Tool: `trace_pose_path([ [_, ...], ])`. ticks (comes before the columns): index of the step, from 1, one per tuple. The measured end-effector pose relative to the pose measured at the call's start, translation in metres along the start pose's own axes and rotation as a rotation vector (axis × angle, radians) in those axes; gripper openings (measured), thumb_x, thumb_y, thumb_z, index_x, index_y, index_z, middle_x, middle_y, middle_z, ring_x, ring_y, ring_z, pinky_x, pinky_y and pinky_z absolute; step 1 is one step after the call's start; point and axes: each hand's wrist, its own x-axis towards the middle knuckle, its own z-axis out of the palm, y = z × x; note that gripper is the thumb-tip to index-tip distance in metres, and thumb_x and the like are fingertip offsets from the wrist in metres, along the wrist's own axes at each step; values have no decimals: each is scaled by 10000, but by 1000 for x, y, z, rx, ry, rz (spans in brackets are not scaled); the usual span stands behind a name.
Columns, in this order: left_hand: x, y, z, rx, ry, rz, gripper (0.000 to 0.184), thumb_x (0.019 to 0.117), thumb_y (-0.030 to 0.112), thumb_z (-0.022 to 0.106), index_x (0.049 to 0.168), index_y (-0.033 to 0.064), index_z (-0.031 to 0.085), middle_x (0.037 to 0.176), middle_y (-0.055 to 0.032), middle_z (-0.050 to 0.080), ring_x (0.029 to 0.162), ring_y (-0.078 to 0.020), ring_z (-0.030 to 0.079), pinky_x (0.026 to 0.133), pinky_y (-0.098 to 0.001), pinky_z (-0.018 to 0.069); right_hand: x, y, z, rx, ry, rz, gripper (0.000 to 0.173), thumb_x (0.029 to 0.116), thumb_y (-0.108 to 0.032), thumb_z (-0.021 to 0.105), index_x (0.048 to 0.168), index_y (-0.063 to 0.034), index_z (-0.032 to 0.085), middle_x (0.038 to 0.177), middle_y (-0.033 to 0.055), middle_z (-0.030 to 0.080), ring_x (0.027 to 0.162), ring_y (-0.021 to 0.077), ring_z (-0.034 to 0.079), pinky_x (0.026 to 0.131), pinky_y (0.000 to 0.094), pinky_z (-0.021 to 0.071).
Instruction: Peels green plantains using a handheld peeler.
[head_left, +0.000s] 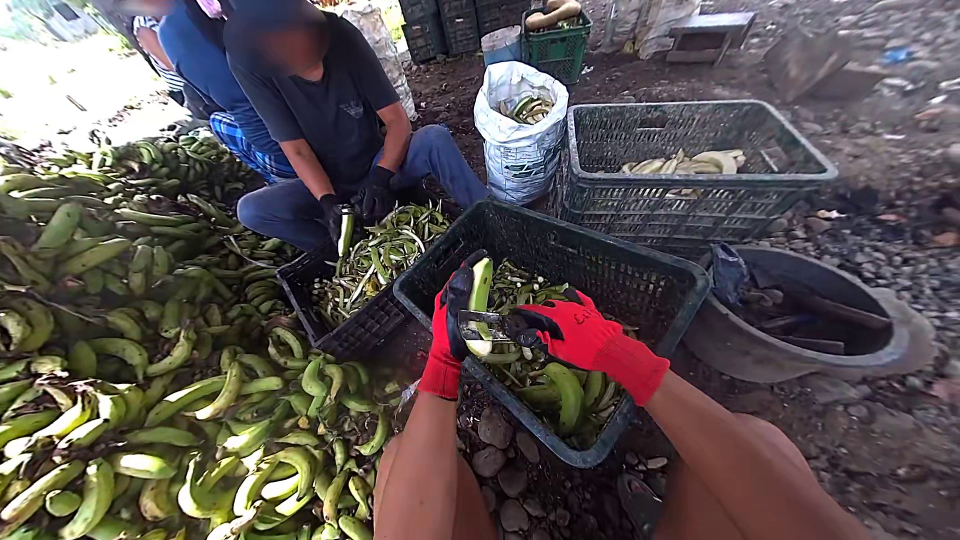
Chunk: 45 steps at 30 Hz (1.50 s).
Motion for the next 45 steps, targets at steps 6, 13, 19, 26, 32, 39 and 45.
trace_pose_path([
  [6, -7, -23, 17, -41, 38, -92, 323, 1067, 198, 315, 1222, 63, 564, 822, -6, 640, 654, -74, 619, 594, -240, 551, 22, 16, 4, 1, 326, 233, 542, 961, -376, 675, 1481, -298, 543, 1312, 209, 641, 1268, 420, 572, 1137, 770, 189],
  [13, -6, -21, 18, -111, 60, -365, 394, 1127, 309, 287, 1215, 28, 548, 765, -87, 648, 576, -139, 629, 502, -258, 540, 39, 65, 1, 229, 353, 442, 409, 1097, -365, 425, 1429, -179, 575, 1284, 216, 674, 1240, 428, 611, 1002, 720, 403],
  [19, 11, -29, 0, 27, 256, -304, 381, 1101, 336, 432, 1324, 74, 595, 1008, -86, 672, 831, -137, 658, 741, -319, 575, 32, 45, 6, 306, 277, 406, 474, 1102, -447, 395, 1339, -106, 624, 1202, 248, 684, 1156, 448, 639, 926, 699, 456],
  [26, 22, -25, 6, 212, 441, -137, 407, 1103, 294, 433, 1430, 78, 542, 1259, -118, 646, 1072, -145, 638, 939, -348, 533, 18, 17, 18, 378, 10, 196, 498, 1099, -449, 404, 1411, -108, 588, 1266, 203, 669, 1201, 350, 632, 1040, 582, 454],
  [32, 18, -15, 6, 204, 352, -6, 434, 1103, 318, 397, 1492, 150, 488, 1237, -60, 654, 1008, -102, 646, 891, -310, 545, 2, 13, 16, 199, 17, 68, 447, 1080, -447, 447, 1401, -189, 621, 1250, 138, 699, 1215, 317, 630, 1095, 614, 383],
  [39, 1, -22, 10, -31, 0, -242, 279, 1098, 161, 375, 1271, 43, 559, 907, -49, 675, 744, -82, 658, 664, -234, 576, 25, 35, 6, 58, 382, 223, 471, 1001, -387, 621, 1460, -295, 566, 1271, 184, 664, 1230, 405, 595, 1119, 771, 221],
  [45, 2, -34, 5, -164, 33, -310, 357, 1112, 321, 328, 1253, 97, 568, 907, -57, 682, 741, -127, 668, 639, -281, 582, 28, 60, 7, 393, 366, 321, 447, 1109, -408, 391, 1417, -148, 583, 1260, 238, 672, 1179, 434, 640, 954, 688, 475],
])
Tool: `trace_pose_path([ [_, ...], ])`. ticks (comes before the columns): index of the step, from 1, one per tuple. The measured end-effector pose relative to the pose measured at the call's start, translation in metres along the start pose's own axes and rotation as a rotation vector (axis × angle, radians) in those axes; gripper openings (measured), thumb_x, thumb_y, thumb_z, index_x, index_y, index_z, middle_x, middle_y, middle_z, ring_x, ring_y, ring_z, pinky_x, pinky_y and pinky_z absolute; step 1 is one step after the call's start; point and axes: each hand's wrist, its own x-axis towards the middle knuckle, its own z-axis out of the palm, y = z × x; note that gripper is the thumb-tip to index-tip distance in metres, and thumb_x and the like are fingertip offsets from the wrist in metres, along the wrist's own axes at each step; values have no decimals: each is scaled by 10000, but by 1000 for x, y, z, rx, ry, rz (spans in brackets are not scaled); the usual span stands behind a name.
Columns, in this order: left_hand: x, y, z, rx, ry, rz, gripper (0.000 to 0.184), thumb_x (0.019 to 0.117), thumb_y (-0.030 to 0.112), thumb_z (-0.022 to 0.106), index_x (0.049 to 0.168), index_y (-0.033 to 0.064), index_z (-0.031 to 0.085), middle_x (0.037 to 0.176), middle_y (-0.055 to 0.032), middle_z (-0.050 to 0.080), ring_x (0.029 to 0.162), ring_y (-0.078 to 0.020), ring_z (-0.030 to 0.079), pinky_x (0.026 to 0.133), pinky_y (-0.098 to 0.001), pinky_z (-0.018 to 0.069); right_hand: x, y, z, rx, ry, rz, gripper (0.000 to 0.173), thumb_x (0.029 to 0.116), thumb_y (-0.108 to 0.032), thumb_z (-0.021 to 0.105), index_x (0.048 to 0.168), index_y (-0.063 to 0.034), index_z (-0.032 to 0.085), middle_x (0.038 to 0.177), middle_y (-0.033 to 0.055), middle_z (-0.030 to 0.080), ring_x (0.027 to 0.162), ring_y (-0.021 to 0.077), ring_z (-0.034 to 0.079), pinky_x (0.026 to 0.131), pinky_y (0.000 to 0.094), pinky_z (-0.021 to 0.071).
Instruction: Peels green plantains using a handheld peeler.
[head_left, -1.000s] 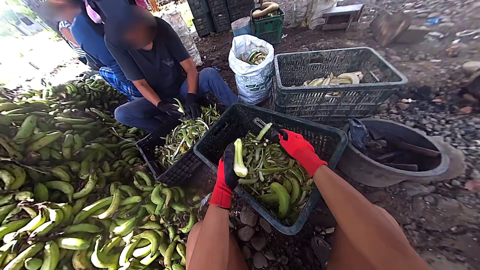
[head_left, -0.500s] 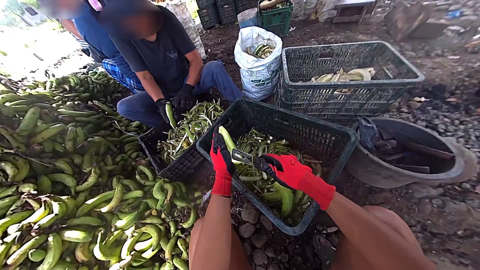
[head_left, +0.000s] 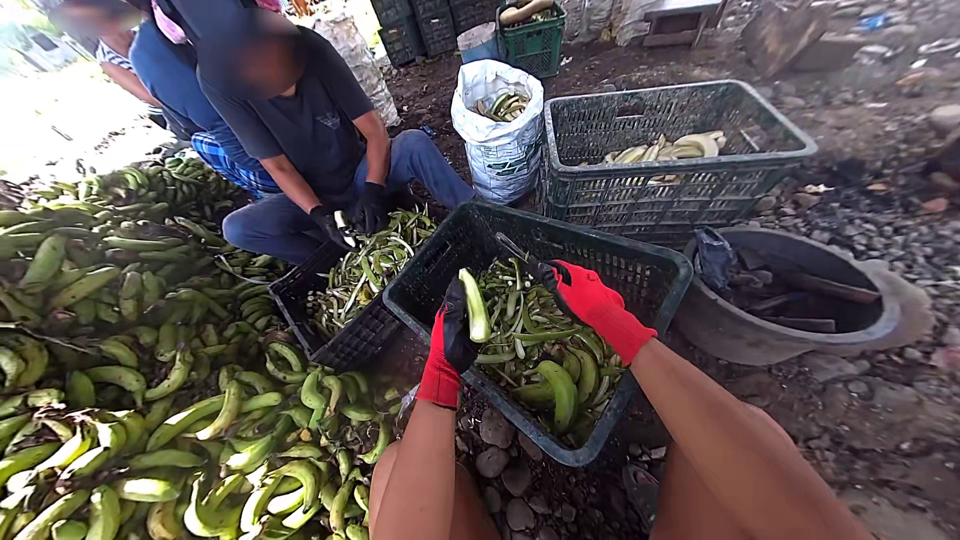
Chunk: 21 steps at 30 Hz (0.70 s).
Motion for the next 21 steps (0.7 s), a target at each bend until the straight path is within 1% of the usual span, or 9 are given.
trace_pose_path([
  [1, 2, -1, 1, -13, 35, 31, 362, 1105, 358, 366, 1289, 118, 564, 953, -56, 683, 793, -132, 672, 686, -302, 586, -3, -1, 7, -11, -18, 11, 460, 1105, -437, 386, 1386, -147, 606, 1225, 238, 683, 1147, 442, 648, 922, 697, 477],
  [3, 7, -3, 4, -17, 153, 77, 433, 1084, 362, 463, 1464, 153, 470, 1112, -85, 673, 923, -157, 676, 792, -351, 587, -13, -15, 16, -86, -146, 51, 479, 1094, -468, 388, 1384, -159, 613, 1234, 207, 688, 1169, 410, 644, 962, 671, 469],
  [4, 10, -4, 7, -2, 235, 103, 448, 1080, 337, 486, 1487, 156, 445, 1130, -95, 672, 934, -161, 679, 797, -359, 589, -21, -24, 20, -125, -216, 56, 502, 1089, -497, 377, 1379, -161, 612, 1242, 192, 688, 1188, 387, 640, 989, 652, 464],
  [8, 14, -2, 12, 131, 510, 203, 424, 1100, 240, 436, 1503, 111, 422, 1181, -117, 636, 956, -155, 651, 826, -338, 566, -49, -48, 24, -239, -362, 10, 515, 1096, -482, 331, 1402, -155, 586, 1303, 177, 665, 1270, 360, 599, 1072, 630, 406],
  [13, 13, 11, 17, 217, 773, 357, 488, 1091, 184, 471, 1556, 68, 378, 1490, -161, 504, 1308, -183, 530, 1079, -337, 438, -69, -61, 19, -341, -341, -40, 490, 1088, -459, 364, 1413, -158, 573, 1266, 180, 681, 1250, 373, 609, 1100, 641, 366],
  [15, 12, 14, 18, 257, 785, 373, 513, 1091, 166, 465, 1575, 55, 335, 1535, -170, 463, 1365, -189, 490, 1123, -329, 393, -72, -66, 19, -361, -308, -12, 481, 1078, -433, 409, 1459, -175, 547, 1314, 183, 660, 1293, 378, 579, 1146, 664, 288],
  [18, 7, 15, 24, 258, 675, 357, 486, 1092, 202, 462, 1556, 83, 375, 1444, -132, 538, 1238, -131, 565, 1038, -307, 466, -65, -65, 17, -366, -273, 38, 472, 1073, -426, 436, 1481, -210, 534, 1304, 182, 665, 1282, 377, 588, 1169, 689, 233],
  [19, 5, 14, 25, 241, 596, 342, 444, 1092, 203, 460, 1515, 77, 421, 1343, -112, 587, 1136, -108, 599, 967, -296, 504, -61, -62, 17, -370, -265, 41, 473, 1075, -438, 431, 1488, -228, 525, 1302, 177, 666, 1279, 374, 592, 1177, 698, 210],
  [21, 2, 10, 16, 252, 329, 286, 428, 1093, 206, 420, 1505, 90, 420, 1269, -87, 609, 1065, -92, 615, 921, -298, 528, -52, -55, 15, -374, -229, 28, 471, 1067, -436, 451, 1500, -260, 516, 1294, 175, 667, 1269, 375, 596, 1183, 715, 171],
])
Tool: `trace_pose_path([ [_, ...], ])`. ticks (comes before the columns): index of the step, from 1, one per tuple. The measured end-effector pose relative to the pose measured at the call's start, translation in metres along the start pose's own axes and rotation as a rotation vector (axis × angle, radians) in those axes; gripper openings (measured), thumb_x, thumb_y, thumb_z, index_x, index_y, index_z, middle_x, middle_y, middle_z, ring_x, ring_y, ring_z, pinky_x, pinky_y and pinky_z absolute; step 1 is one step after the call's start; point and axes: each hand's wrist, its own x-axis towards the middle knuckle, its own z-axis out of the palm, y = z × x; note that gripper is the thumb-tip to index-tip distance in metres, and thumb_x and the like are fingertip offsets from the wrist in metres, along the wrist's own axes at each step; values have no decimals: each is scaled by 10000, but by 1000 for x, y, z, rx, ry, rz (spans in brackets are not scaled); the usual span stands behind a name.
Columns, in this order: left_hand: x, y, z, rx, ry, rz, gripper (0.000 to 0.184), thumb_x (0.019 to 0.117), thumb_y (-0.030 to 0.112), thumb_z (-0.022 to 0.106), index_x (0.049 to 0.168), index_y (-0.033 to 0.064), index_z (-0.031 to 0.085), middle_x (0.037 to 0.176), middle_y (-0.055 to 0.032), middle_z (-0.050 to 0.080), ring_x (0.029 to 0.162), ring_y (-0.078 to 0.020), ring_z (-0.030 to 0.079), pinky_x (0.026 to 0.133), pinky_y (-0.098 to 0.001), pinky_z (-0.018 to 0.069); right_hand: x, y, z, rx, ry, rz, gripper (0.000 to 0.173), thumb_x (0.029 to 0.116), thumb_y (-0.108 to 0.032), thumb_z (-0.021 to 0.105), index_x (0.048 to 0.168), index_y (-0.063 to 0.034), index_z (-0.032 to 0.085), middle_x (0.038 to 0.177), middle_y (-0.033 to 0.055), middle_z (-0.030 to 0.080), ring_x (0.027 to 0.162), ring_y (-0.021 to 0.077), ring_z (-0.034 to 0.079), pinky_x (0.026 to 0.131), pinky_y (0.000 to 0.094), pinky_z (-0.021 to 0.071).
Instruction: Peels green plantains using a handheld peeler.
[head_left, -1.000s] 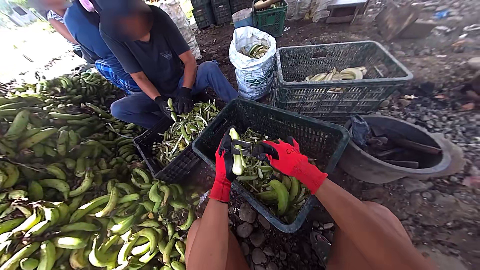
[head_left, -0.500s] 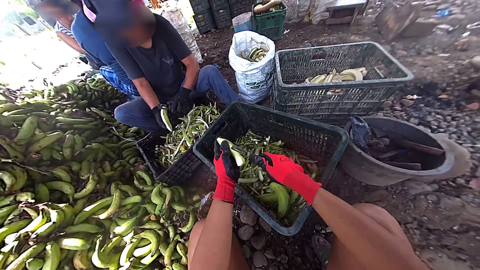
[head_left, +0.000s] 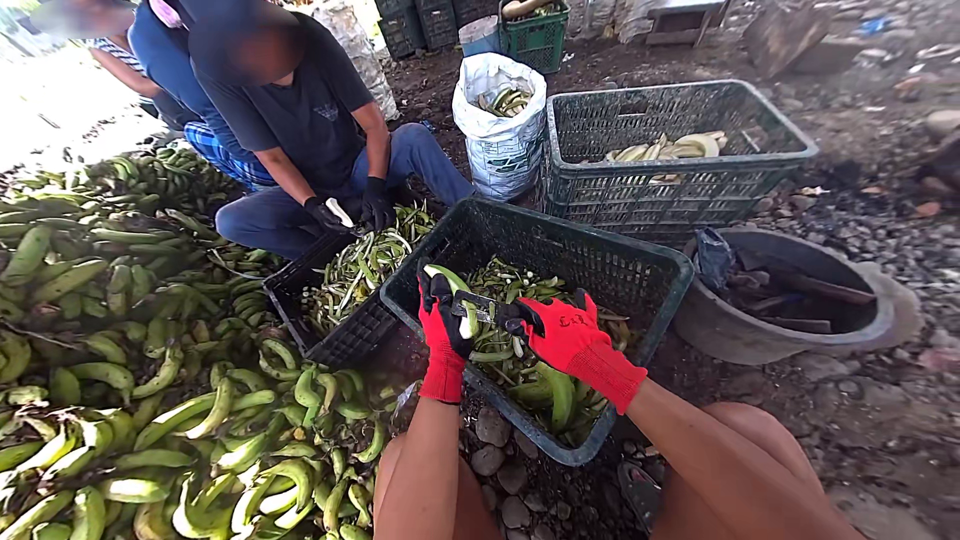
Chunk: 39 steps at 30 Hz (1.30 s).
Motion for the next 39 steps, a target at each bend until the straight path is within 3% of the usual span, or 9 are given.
trace_pose_path([
  [6, 4, -9, -19, -117, -628, -247, 247, 1067, 141, 399, 1223, 48, 565, 893, -32, 679, 751, -100, 664, 684, -261, 582, 29, 26, -5, -46, 158, -48, 451, 1030, -422, 537, 1469, -314, 549, 1214, 165, 690, 1180, 374, 631, 1144, 761, 196],
  [12, 3, -6, -17, -165, -873, -413, 316, 1074, 205, 339, 1271, 56, 537, 998, -83, 720, 784, -134, 694, 670, -263, 584, 47, 40, -7, 22, 185, -65, 371, 1057, -396, 508, 1402, -297, 601, 1162, 134, 725, 1151, 362, 660, 1097, 768, 273],
  [15, 6, -18, -15, -195, -739, -376, 372, 1090, 252, 338, 1380, 85, 500, 1005, -84, 694, 809, -145, 681, 695, -284, 587, 56, 51, 0, 123, 192, -61, 372, 1080, -391, 458, 1386, -252, 616, 1178, 136, 730, 1144, 360, 669, 1023, 720, 395],
  [20, 12, -29, -8, -133, -277, -169, 427, 1117, 326, 309, 1443, 93, 459, 1138, -95, 653, 963, -150, 657, 845, -344, 570, 31, 24, 0, 143, 206, 129, 407, 1068, -395, 484, 1409, -201, 592, 1176, 175, 717, 1176, 383, 645, 1109, 697, 319],
  [24, 13, -21, -13, 590, 53, 59, 432, 1032, 122, 455, 1413, -81, 476, 1410, -272, 519, 1329, -281, 499, 1122, -399, 399, 20, 19, -7, 120, 332, 177, 442, 1058, -375, 526, 1452, -180, 566, 1176, 238, 695, 1144, 439, 646, 1102, 742, 293],
  [28, 12, -6, -6, 885, 284, -131, 603, 990, 65, 557, 1517, -86, 308, 1560, -335, 287, 1460, -382, 324, 1159, -432, 347, 22, 12, 0, 108, 234, 117, 424, 1055, -404, 519, 1410, -185, 593, 1170, 175, 716, 1164, 372, 653, 1129, 678, 312],
  [33, 22, -3, -2, 817, 489, -306, 452, 1094, 153, 428, 1456, -116, 405, 1492, -293, 444, 1411, -326, 430, 1150, -386, 351, 2, -20, 18, 48, -79, -37, 463, 1080, -440, 407, 1450, -203, 551, 1305, 150, 670, 1296, 331, 585, 1180, 666, 229],
  [36, 19, 2, -1, 415, 454, -223, 536, 1110, 144, 385, 1581, -23, 193, 1545, -271, 374, 1410, -306, 422, 1139, -403, 387, 4, -19, 14, 32, -61, -4, 453, 1082, -416, 419, 1463, -208, 551, 1285, 174, 673, 1284, 362, 588, 1183, 684, 209],
  [39, 12, -5, -2, 34, 119, -63, 362, 1118, 257, 334, 1379, 64, 494, 1121, -107, 620, 968, -139, 625, 855, -330, 545, 14, -9, 5, 62, 9, -5, 405, 1082, -373, 444, 1429, -219, 584, 1217, 161, 704, 1228, 353, 626, 1161, 681, 258],
])
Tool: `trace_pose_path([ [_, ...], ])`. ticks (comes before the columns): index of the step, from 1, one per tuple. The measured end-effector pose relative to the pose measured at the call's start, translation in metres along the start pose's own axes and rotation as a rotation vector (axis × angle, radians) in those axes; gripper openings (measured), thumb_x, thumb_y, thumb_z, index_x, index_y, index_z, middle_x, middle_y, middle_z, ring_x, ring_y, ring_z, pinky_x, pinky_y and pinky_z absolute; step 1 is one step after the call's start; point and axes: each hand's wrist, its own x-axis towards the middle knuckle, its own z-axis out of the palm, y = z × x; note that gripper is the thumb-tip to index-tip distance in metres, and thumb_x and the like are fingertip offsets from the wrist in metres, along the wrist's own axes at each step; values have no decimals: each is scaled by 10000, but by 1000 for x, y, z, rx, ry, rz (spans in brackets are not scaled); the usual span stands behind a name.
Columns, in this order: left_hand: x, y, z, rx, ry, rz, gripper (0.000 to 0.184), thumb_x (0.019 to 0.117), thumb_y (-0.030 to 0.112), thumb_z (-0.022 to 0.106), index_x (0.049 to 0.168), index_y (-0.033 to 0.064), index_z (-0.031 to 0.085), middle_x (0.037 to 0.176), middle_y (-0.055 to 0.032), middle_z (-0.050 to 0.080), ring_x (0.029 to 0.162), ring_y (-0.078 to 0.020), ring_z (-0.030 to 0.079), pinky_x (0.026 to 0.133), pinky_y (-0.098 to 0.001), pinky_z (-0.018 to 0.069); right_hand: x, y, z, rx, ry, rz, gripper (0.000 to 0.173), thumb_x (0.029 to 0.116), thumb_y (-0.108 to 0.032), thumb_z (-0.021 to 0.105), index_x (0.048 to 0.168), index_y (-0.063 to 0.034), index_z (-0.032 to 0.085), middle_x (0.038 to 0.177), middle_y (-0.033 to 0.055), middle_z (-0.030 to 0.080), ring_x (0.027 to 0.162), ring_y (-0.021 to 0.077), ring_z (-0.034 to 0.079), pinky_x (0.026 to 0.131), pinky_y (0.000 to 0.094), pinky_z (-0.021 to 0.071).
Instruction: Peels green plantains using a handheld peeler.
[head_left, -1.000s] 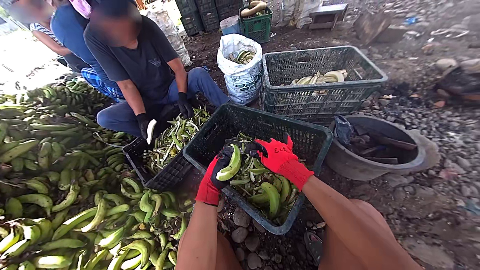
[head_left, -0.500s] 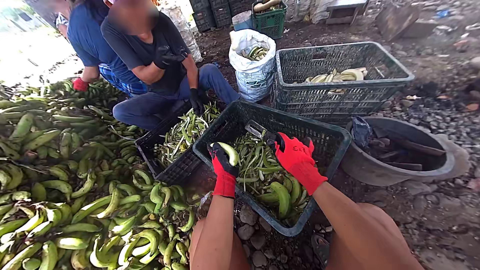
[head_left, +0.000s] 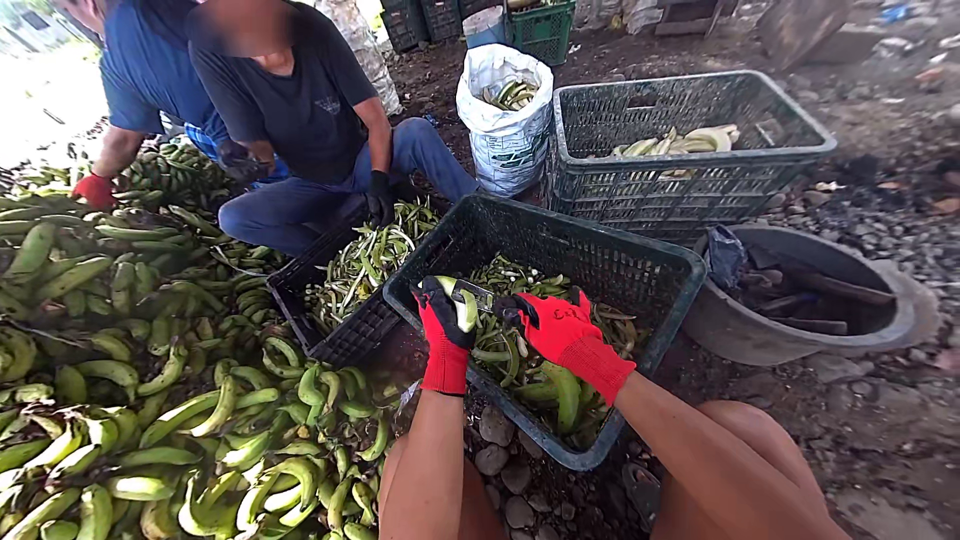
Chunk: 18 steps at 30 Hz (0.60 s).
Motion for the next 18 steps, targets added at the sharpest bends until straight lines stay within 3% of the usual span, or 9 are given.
trace_pose_path([
  [2, 8, -11, -8, -184, -340, -9, 344, 1105, 285, 290, 1193, 110, 572, 910, 2, 648, 791, -64, 640, 717, -263, 564, 3, 6, -5, -61, 60, -15, 414, 1065, -388, 481, 1442, -244, 572, 1194, 156, 705, 1201, 353, 636, 1177, 705, 202],
  [3, 11, -14, -10, -211, -422, -61, 357, 1109, 290, 282, 1157, 116, 590, 867, 5, 654, 745, -68, 642, 673, -256, 564, 2, 9, -5, -100, 85, -20, 427, 1052, -393, 499, 1449, -248, 563, 1182, 162, 702, 1179, 360, 641, 1175, 718, 179],
  [6, 15, -20, -5, -131, -344, -203, 345, 1121, 307, 319, 1141, 86, 584, 783, -45, 626, 620, -122, 615, 548, -288, 546, 2, 15, -4, -154, 112, -18, 466, 1035, -394, 516, 1481, -261, 537, 1209, 184, 683, 1183, 381, 631, 1172, 737, 151],
  [9, 9, -18, -8, 49, -408, -216, 365, 1123, 290, 333, 1262, 55, 576, 915, -64, 637, 756, -116, 629, 693, -299, 561, 8, 21, -6, -111, 96, 14, 431, 1050, -379, 506, 1465, -275, 549, 1189, 179, 696, 1173, 380, 639, 1154, 728, 213],
  [13, 2, -9, -9, 66, -687, -270, 326, 1109, 182, 303, 1229, 18, 559, 912, -58, 664, 787, -113, 664, 723, -275, 582, 25, 47, -13, -74, 147, -56, 370, 1067, -387, 491, 1394, -264, 612, 1121, 142, 731, 1127, 361, 669, 1112, 765, 249],
  [18, -4, 0, -8, 187, -928, -189, 362, 1059, 183, 403, 1338, -4, 537, 1093, -38, 672, 966, -46, 648, 892, -240, 553, 36, 60, -17, -11, 88, -83, 404, 1093, -428, 418, 1423, -280, 597, 1225, 124, 718, 1223, 341, 634, 1128, 724, 279],
])
